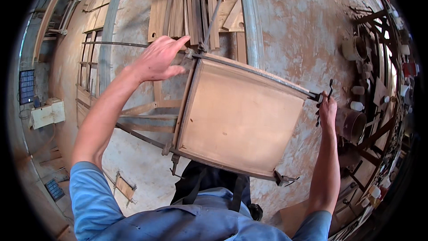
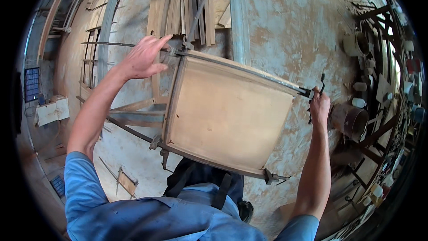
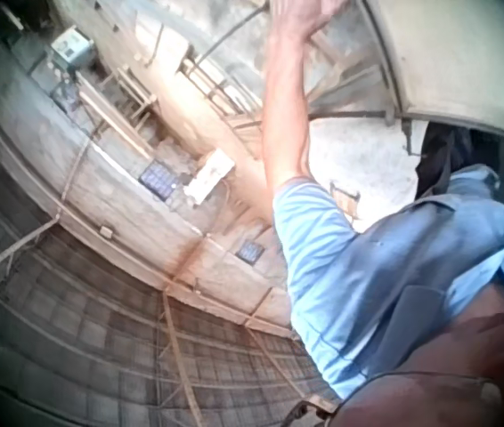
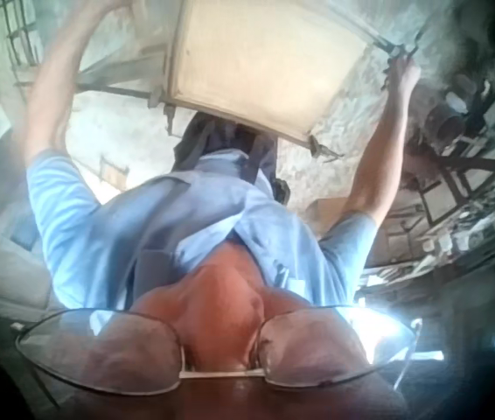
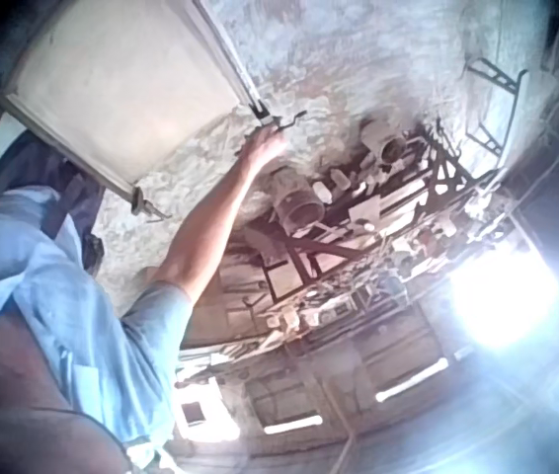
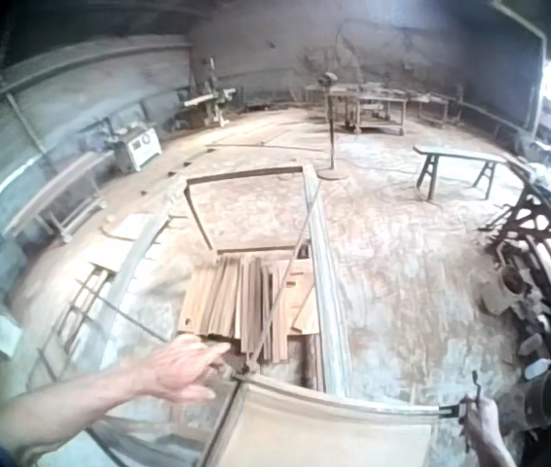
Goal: The person assembles a wooden frame by positioning planks and securing them with metal clamps. They use a wrench to tighten the clamps and adjust the frame's alignment throughout the process.
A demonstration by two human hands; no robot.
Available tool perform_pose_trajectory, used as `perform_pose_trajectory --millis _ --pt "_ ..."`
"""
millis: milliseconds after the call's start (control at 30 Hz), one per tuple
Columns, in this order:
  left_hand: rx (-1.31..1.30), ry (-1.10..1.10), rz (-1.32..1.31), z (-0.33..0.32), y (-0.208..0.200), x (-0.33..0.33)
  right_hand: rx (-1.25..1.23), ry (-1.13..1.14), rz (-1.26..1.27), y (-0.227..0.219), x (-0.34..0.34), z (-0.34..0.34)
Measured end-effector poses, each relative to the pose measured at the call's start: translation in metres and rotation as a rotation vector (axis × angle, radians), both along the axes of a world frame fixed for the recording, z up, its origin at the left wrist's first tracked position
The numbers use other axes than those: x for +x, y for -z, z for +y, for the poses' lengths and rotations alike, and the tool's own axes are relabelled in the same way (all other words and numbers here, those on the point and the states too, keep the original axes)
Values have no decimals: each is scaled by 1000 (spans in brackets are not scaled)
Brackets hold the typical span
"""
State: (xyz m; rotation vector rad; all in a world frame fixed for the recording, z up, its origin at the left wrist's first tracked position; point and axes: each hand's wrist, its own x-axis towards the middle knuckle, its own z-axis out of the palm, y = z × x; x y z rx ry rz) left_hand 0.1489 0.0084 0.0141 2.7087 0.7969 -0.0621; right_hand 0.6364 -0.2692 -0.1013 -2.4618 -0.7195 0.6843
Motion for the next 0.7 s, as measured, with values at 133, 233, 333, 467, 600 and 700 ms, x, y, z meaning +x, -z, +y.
perform_pose_trajectory --millis 133,233,333,467,600,700 --pt "17 -58 226 35 7 -45 -21 1 -15 -1 0 2" --pt "-9 -47 255 50 16 -56 -24 25 91 -25 -15 12" --pt "30 -21 243 54 26 -63 -14 19 6 -45 -12 7" --pt "61 -13 216 50 19 -60 -90 -203 -346 -116 -29 21" --pt "77 7 214 52 23 -63 151 -498 107 -146 -139 61" --pt "78 16 177 54 28 -64 105 -779 358 -147 -209 98"
